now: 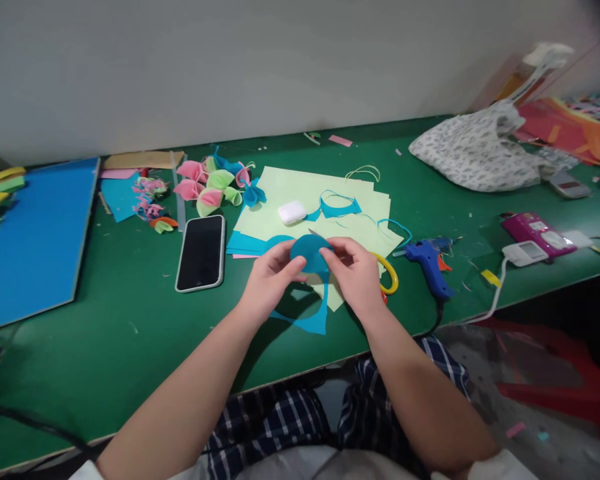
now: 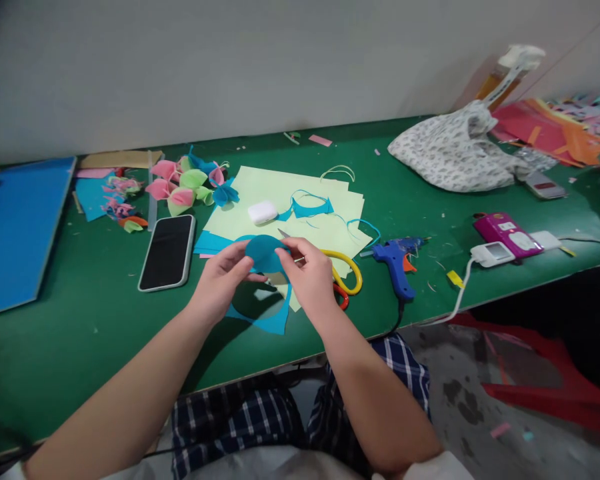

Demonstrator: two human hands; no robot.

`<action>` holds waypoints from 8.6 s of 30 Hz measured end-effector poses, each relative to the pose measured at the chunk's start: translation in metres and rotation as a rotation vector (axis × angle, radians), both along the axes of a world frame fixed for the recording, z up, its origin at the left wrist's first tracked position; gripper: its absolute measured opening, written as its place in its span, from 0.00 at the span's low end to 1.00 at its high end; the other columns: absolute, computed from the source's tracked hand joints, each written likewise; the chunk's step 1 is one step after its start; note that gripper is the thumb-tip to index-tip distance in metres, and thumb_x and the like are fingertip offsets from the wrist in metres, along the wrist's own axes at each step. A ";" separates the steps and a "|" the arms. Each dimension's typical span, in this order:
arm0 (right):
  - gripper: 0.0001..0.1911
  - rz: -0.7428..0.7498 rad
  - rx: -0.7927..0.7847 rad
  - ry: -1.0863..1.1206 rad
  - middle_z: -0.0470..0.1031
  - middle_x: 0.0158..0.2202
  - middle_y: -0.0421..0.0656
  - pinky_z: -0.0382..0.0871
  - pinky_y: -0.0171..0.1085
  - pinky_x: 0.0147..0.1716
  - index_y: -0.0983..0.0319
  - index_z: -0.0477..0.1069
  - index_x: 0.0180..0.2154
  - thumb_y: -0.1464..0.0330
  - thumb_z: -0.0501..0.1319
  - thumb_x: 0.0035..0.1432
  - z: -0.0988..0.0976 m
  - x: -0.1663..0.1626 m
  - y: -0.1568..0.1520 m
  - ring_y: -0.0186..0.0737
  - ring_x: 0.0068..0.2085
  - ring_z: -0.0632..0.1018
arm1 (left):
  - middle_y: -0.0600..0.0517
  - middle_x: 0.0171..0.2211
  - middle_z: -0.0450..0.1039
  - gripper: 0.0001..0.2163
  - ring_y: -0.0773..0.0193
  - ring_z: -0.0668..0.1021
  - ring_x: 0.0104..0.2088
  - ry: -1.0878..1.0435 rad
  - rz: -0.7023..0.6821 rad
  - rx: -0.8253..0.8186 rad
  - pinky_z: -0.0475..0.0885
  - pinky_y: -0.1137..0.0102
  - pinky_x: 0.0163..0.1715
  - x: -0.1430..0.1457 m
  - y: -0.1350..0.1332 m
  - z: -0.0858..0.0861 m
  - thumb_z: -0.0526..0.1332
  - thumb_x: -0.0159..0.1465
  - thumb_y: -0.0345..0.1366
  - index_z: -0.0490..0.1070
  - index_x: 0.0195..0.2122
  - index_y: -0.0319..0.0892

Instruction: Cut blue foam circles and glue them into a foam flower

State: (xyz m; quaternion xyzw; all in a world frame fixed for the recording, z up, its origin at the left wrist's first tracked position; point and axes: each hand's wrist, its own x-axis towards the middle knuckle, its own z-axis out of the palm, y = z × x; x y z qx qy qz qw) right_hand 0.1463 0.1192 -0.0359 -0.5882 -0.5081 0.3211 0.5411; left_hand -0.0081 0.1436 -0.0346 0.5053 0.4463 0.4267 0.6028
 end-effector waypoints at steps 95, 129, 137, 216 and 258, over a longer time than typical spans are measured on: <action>0.11 0.457 -0.023 0.470 0.76 0.32 0.34 0.71 0.30 0.37 0.51 0.76 0.37 0.71 0.68 0.52 0.000 0.014 -0.002 0.29 0.36 0.75 | 0.55 0.30 0.75 0.10 0.71 0.76 0.27 -0.134 -0.111 -0.157 0.75 0.76 0.26 -0.002 -0.003 0.012 0.70 0.53 0.40 0.77 0.34 0.43; 0.10 0.221 -0.233 0.043 0.74 0.22 0.38 0.68 0.35 0.28 0.60 0.72 0.27 0.60 0.65 0.52 0.003 0.009 -0.002 0.37 0.27 0.77 | 0.53 0.25 0.75 0.16 0.67 0.74 0.25 0.226 0.060 0.014 0.72 0.72 0.29 0.002 -0.005 0.001 0.69 0.50 0.49 0.77 0.30 0.41; 0.10 0.248 -0.269 0.072 0.74 0.22 0.38 0.68 0.34 0.26 0.61 0.72 0.27 0.60 0.65 0.52 0.005 0.011 -0.002 0.37 0.26 0.77 | 0.53 0.24 0.73 0.18 0.68 0.73 0.26 0.136 0.043 -0.116 0.73 0.72 0.28 0.001 -0.001 0.002 0.72 0.45 0.49 0.76 0.27 0.39; 0.11 0.094 -0.250 0.307 0.75 0.19 0.37 0.70 0.33 0.25 0.62 0.75 0.27 0.60 0.69 0.45 -0.002 0.004 0.000 0.33 0.22 0.76 | 0.54 0.24 0.74 0.16 0.70 0.75 0.25 0.069 0.033 -0.150 0.73 0.74 0.29 0.003 -0.006 0.002 0.73 0.46 0.45 0.75 0.28 0.39; 0.11 0.174 -0.250 0.202 0.74 0.21 0.37 0.69 0.34 0.28 0.61 0.74 0.27 0.60 0.67 0.49 0.002 0.004 -0.002 0.35 0.25 0.76 | 0.56 0.24 0.71 0.13 0.70 0.73 0.25 0.080 0.044 -0.106 0.73 0.75 0.27 0.002 -0.003 0.001 0.70 0.50 0.44 0.72 0.28 0.41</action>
